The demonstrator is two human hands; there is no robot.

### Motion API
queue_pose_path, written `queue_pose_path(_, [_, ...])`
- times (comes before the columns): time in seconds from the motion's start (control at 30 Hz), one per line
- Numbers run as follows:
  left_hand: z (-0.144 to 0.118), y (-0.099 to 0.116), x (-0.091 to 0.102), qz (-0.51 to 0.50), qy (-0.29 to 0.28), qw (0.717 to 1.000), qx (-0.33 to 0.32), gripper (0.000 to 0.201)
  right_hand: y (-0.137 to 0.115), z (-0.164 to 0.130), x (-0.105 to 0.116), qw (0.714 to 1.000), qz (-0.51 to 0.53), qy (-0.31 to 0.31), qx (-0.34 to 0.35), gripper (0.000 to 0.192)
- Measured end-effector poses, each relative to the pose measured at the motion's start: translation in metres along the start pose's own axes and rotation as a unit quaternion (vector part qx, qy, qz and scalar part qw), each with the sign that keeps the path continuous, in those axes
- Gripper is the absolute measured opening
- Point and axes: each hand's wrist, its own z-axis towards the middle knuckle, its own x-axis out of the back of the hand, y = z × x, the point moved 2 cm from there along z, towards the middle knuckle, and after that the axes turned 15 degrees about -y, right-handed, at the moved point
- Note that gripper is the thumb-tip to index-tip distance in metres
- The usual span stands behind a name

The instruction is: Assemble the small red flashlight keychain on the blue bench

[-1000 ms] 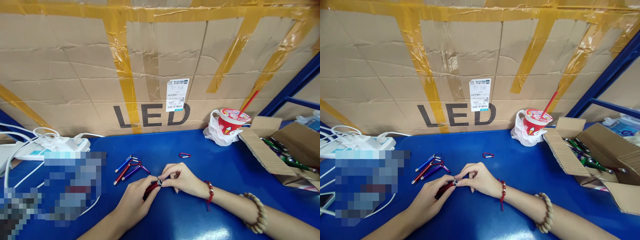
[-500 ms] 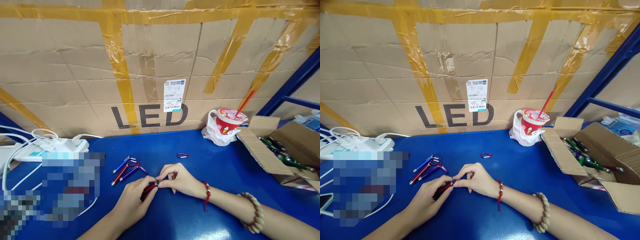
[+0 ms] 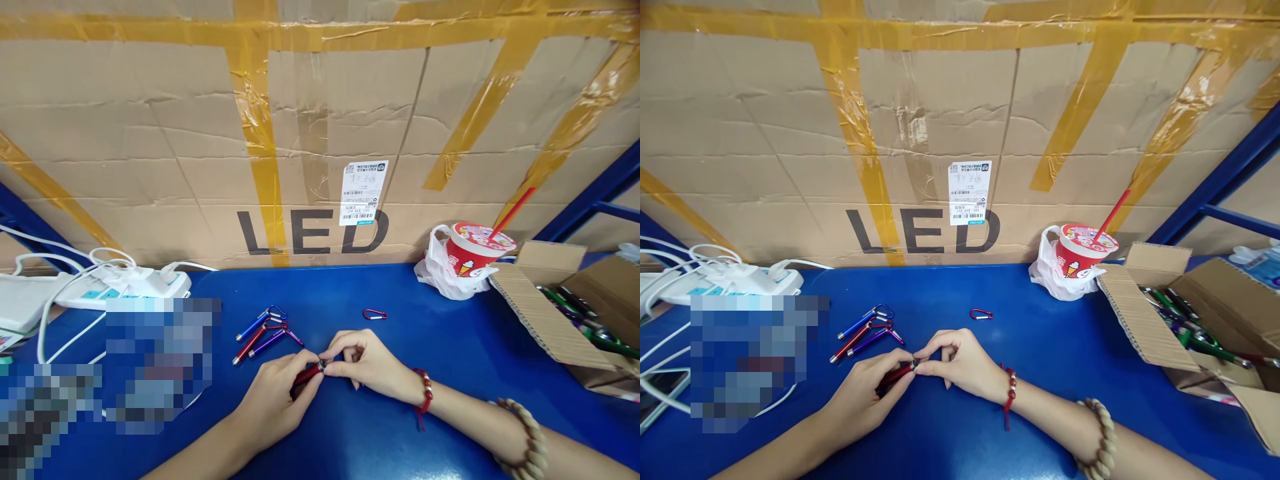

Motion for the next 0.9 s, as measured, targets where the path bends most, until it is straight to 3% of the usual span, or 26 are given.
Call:
queue_pose_path(0.7, [0.0017,0.0027,0.0018,0.034,-0.006,0.999,0.001,0.015,0.0030,0.0003,0.0008,1.000,-0.015,-0.012,-0.007,0.023])
queue_pose_path(0.9, [-0.0011,0.0037,0.0003,0.069,0.030,0.997,-0.002,0.012,0.0016,-0.0002,-0.0008,0.998,-0.047,-0.035,-0.032,0.028])
